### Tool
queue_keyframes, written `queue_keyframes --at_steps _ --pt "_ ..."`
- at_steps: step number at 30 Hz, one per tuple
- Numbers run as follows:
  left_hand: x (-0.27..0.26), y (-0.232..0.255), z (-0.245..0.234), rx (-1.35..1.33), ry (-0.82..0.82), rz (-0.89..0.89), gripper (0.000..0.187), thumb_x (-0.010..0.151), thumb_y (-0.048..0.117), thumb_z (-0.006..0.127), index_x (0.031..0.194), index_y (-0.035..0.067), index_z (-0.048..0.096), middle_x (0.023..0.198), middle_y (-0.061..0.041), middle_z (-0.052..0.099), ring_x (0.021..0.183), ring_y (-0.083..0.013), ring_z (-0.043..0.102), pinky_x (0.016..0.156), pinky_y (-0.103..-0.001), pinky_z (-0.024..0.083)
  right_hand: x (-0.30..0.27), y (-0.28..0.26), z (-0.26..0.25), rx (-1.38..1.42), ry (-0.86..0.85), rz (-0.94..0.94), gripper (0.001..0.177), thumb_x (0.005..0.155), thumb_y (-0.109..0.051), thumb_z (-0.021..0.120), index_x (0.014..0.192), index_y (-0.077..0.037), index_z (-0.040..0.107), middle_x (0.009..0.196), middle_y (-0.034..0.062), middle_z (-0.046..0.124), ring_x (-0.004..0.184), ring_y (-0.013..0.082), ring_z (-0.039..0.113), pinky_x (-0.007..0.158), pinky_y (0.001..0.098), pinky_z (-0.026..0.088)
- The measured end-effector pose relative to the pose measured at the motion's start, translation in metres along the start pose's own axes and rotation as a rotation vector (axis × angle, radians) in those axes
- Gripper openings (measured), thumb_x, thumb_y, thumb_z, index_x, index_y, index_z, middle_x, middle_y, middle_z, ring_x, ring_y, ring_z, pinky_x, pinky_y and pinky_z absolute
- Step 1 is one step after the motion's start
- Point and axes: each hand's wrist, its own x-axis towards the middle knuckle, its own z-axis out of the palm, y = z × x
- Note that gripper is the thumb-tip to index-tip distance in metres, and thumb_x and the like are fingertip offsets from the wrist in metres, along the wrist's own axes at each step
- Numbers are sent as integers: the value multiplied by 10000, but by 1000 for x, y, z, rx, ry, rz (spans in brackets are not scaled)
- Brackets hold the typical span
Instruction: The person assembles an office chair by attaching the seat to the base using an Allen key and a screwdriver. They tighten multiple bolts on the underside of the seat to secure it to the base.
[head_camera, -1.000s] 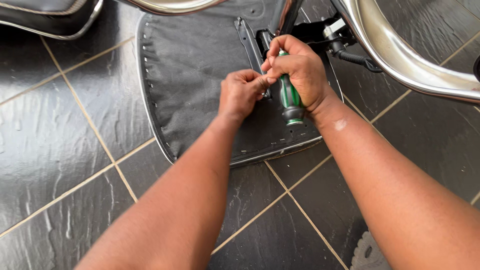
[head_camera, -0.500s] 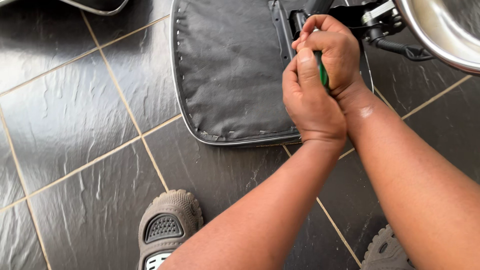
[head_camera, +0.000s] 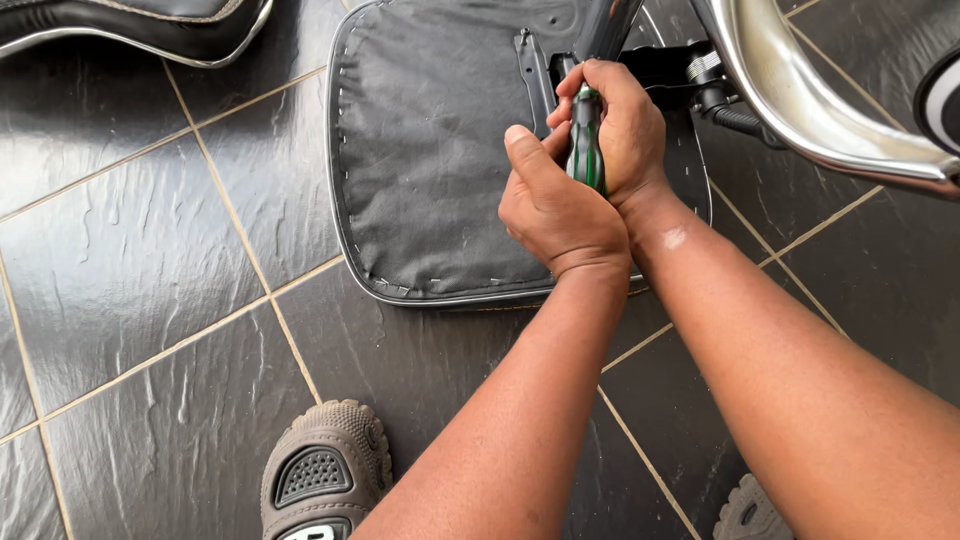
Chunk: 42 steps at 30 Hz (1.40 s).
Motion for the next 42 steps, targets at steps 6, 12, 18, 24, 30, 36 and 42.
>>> queue_keyframes --at_steps 6,12,18,24,30,36,42 --pt "12 -10 -5 -182 -43 -33 682 1011 473 394 970 -86 782 897 -150 770 828 -214 708 822 -343 566 3 -1 6 82 50 41 199 1008 -168 502 920 -43 630 809 31 649 754 93 693 679 258 591" --pt "34 -28 -13 -286 -190 -24 628 1056 432 453 992 -118 749 953 -179 763 891 -244 727 886 -357 575 -3 -12 0 552 4 364 109 919 -128 654 1006 -63 658 892 58 664 825 108 652 784 243 571" --pt "140 5 -69 1004 277 438 361 826 365 671 1051 84 705 1008 -105 679 972 -285 635 851 -444 502 -1 -23 -4 507 -75 456 320 760 64 650 1046 -77 632 946 48 691 801 86 615 691 199 485" --pt "190 7 -118 1437 383 240 750 773 556 790 1246 32 537 1258 -187 528 1191 -371 484 939 -513 427 -3 -32 6 382 57 462 293 720 36 636 988 -81 643 881 47 697 787 88 645 709 205 529" --pt "207 17 -129 1305 324 159 490 954 526 627 1242 131 590 1286 -182 551 1233 -393 517 1013 -515 438 -4 -28 13 366 106 392 281 727 32 619 989 -59 660 882 57 689 813 117 650 785 221 534" --pt "212 12 -136 1279 287 148 443 981 502 590 1232 137 596 1264 -168 571 1245 -390 509 1032 -498 425 0 -12 33 349 258 313 243 695 -3 634 931 -63 628 801 16 603 761 122 567 722 245 474" --pt "204 19 -133 1274 291 126 448 982 491 578 1211 107 601 1273 -157 565 1245 -373 509 1059 -485 404 7 -7 65 391 501 225 237 658 3 619 871 -76 552 821 17 524 762 128 492 701 265 438"
